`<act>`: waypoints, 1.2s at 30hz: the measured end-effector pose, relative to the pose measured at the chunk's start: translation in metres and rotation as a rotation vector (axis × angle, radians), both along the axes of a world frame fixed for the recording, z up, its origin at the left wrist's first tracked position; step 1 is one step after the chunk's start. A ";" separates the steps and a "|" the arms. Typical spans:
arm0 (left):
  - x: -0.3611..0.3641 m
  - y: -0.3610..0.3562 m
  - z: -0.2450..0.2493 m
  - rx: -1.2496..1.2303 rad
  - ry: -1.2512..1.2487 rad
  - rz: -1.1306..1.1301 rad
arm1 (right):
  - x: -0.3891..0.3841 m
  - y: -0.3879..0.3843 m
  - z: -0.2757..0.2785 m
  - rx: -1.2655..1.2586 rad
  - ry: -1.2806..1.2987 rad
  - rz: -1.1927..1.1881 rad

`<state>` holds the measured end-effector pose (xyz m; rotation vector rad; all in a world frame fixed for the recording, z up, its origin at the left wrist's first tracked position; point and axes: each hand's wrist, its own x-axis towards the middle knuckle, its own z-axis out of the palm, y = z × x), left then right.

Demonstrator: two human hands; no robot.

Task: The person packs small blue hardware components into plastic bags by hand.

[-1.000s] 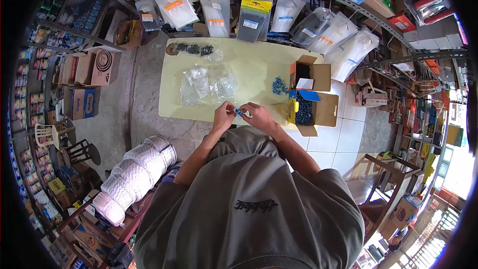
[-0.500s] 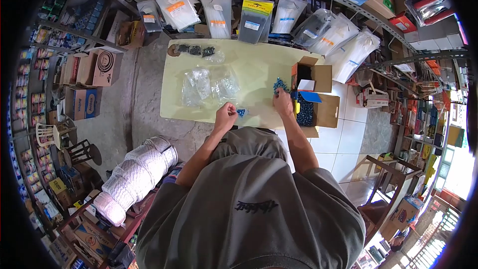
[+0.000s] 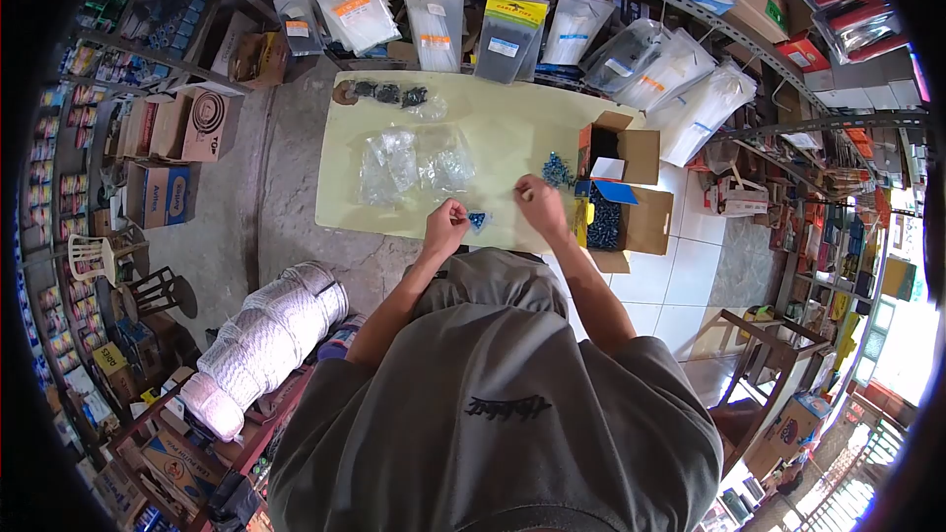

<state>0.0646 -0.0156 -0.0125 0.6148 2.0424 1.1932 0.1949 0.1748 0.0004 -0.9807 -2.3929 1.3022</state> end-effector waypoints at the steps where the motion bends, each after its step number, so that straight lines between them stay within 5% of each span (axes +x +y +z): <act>1: 0.000 0.000 -0.001 0.012 0.006 0.003 | -0.005 -0.009 0.015 0.001 -0.003 0.001; 4: -0.001 0.002 0.007 -0.045 -0.009 -0.015 | -0.014 -0.035 0.038 -0.153 -0.052 0.210; 10: -0.001 0.003 0.013 -0.031 -0.012 0.002 | -0.016 -0.045 0.024 0.065 -0.027 0.488; 13: -0.001 0.002 0.010 -0.011 -0.033 0.014 | -0.010 -0.035 0.028 0.028 -0.074 0.447; 16: -0.001 0.001 0.008 0.012 -0.029 0.031 | 0.001 -0.015 0.006 0.125 -0.034 0.138; 22: -0.001 0.000 0.005 0.027 -0.002 0.019 | 0.029 0.027 -0.033 0.322 -0.423 -0.137; 35: -0.003 -0.001 0.000 0.043 -0.002 0.023 | 0.025 0.028 -0.039 0.330 -0.519 -0.046; 36: -0.003 -0.001 0.002 0.027 -0.009 0.024 | 0.022 0.024 -0.034 0.270 -0.370 0.001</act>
